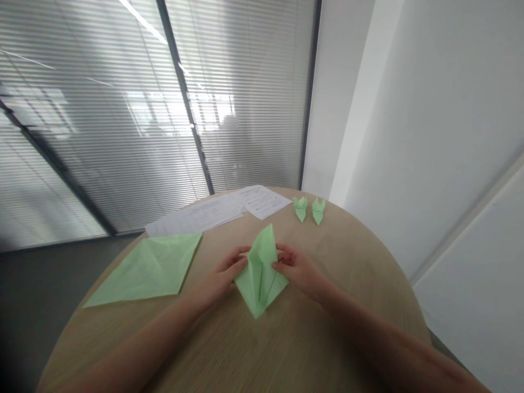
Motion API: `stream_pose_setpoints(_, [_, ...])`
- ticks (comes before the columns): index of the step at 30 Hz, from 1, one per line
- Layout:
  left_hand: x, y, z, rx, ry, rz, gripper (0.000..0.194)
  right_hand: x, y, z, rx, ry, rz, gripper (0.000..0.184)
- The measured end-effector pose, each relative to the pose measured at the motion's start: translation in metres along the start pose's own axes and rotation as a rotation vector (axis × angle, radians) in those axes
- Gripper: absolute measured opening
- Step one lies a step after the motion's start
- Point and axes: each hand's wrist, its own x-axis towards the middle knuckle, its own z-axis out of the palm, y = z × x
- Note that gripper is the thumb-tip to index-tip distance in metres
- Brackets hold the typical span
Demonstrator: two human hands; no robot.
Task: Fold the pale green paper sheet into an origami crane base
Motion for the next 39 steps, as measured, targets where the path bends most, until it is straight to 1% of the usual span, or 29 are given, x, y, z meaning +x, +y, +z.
stream_pose_setpoints(2, [0.002, -0.004, 0.001, 0.005, -0.032, 0.004, 0.048, -0.001, 0.001, 0.001, -0.017, -0.004, 0.014, 0.056])
stream_pose_setpoints(4, [0.004, -0.007, 0.001, -0.006, -0.041, -0.024, 0.049, -0.001, 0.002, 0.002, -0.044, -0.013, 0.029, 0.057])
stream_pose_setpoints(7, [0.006, -0.01, -0.001, -0.025, -0.013, -0.079, 0.047, -0.002, 0.003, 0.003, -0.076, -0.012, 0.04, 0.061])
stream_pose_setpoints(9, [0.006, -0.011, -0.002, 0.009, -0.005, -0.104, 0.042, -0.002, 0.001, 0.005, -0.073, -0.016, 0.043, 0.062])
stream_pose_setpoints(11, [0.006, -0.011, -0.002, 0.071, -0.008, -0.127, 0.037, -0.004, -0.001, 0.007, -0.058, -0.046, 0.055, 0.055])
stream_pose_setpoints(14, [0.005, -0.01, -0.001, 0.169, 0.005, -0.15, 0.038, -0.005, -0.003, 0.01, -0.065, -0.074, 0.088, 0.044])
stream_pose_setpoints(16, [0.005, -0.009, -0.001, 0.228, 0.009, -0.149, 0.04, -0.006, -0.004, 0.011, -0.094, -0.066, 0.109, 0.044])
stream_pose_setpoints(23, [0.003, -0.01, 0.002, 0.376, -0.042, -0.1, 0.043, -0.008, -0.007, 0.012, -0.189, -0.029, 0.159, 0.046])
stream_pose_setpoints(28, [0.002, -0.012, 0.005, 0.459, -0.062, -0.049, 0.039, -0.012, -0.011, 0.014, -0.364, 0.045, 0.183, 0.05])
stream_pose_setpoints(31, [0.002, -0.009, 0.006, 0.492, -0.043, -0.024, 0.039, -0.013, -0.013, 0.015, -0.407, 0.031, 0.192, 0.053])
stream_pose_setpoints(35, [0.003, -0.004, 0.008, 0.428, 0.044, 0.04, 0.037, -0.013, -0.015, 0.018, -0.411, -0.022, 0.216, 0.054])
stream_pose_setpoints(39, [0.002, -0.002, 0.01, 0.239, 0.068, 0.017, 0.031, -0.015, -0.014, 0.02, -0.429, -0.072, 0.227, 0.053])
